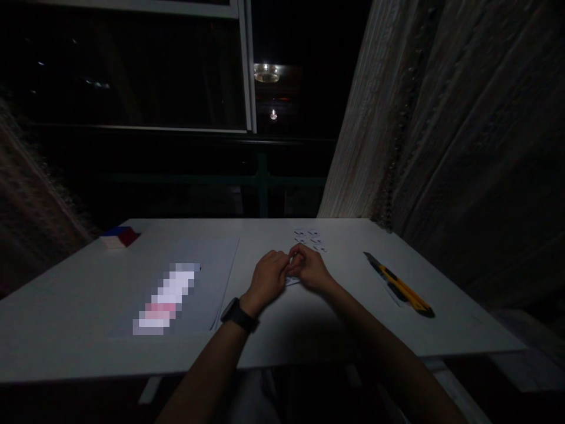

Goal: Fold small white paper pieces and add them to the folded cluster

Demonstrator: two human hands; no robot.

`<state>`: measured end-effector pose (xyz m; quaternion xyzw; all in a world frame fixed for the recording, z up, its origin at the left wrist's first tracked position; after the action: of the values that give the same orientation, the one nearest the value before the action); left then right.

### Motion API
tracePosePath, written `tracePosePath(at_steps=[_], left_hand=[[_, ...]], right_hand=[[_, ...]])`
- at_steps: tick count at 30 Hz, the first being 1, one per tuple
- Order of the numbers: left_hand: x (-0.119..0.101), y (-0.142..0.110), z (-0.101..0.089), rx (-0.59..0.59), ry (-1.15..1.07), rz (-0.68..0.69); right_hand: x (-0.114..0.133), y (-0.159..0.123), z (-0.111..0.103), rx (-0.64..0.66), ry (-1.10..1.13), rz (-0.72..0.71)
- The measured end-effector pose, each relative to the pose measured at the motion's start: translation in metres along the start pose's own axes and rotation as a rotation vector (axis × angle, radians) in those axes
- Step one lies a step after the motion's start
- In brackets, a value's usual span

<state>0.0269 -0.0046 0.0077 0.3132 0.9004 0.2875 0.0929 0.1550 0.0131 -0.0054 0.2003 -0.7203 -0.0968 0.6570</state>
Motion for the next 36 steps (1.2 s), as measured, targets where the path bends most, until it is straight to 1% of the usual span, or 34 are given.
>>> tracePosePath(at_steps=[4, 7, 10, 13, 16, 19, 23, 24, 26, 29, 32, 34, 36], left_hand=[[0.001, 0.0, -0.001, 0.008, -0.031, -0.02], [0.003, -0.001, 0.001, 0.019, -0.056, -0.027], [0.003, -0.001, 0.004, 0.046, -0.065, -0.024], [0.002, 0.0, 0.004, 0.056, -0.081, -0.019], [0.002, 0.0, 0.004, 0.036, -0.129, -0.029], [0.007, 0.0, 0.007, 0.045, -0.228, -0.094], [0.017, -0.001, 0.019, 0.125, -0.466, -0.25], [0.018, -0.001, 0.022, 0.142, -0.528, -0.279], [0.019, -0.002, 0.026, 0.172, -0.605, -0.312], [0.017, -0.002, 0.026, 0.197, -0.598, -0.3], [0.015, -0.001, 0.022, 0.172, -0.543, -0.287], [0.016, 0.0, 0.019, 0.149, -0.509, -0.306], [0.017, 0.0, 0.017, 0.14, -0.477, -0.317]], right_hand=[[-0.001, 0.001, -0.001, 0.059, 0.013, 0.013], [-0.003, 0.002, -0.003, 0.094, -0.006, 0.035], [-0.005, 0.003, -0.004, 0.121, 0.022, 0.071], [-0.007, 0.002, -0.002, 0.111, 0.044, 0.076], [-0.006, 0.002, -0.002, 0.084, 0.066, 0.058], [-0.005, 0.002, -0.004, 0.133, 0.13, 0.09], [-0.004, 0.0, -0.004, 0.28, 0.283, 0.224], [-0.005, 0.0, -0.003, 0.292, 0.325, 0.261], [-0.008, -0.002, -0.001, 0.277, 0.388, 0.317], [-0.012, -0.002, 0.001, 0.22, 0.408, 0.344], [-0.013, -0.001, 0.001, 0.182, 0.361, 0.318], [-0.011, 0.001, -0.001, 0.19, 0.336, 0.282], [-0.01, 0.002, -0.003, 0.228, 0.335, 0.262]])
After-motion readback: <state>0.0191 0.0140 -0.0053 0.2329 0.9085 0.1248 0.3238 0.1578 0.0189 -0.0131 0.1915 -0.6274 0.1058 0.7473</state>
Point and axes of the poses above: each hand's wrist, its own y-axis towards the middle knuckle, its own z-axis out of the palm, x = y × z, the point moved 3 cm from there along y, towards the middle knuckle, and after that the axes turned 14 degrees about y, right-handed, at the moved point
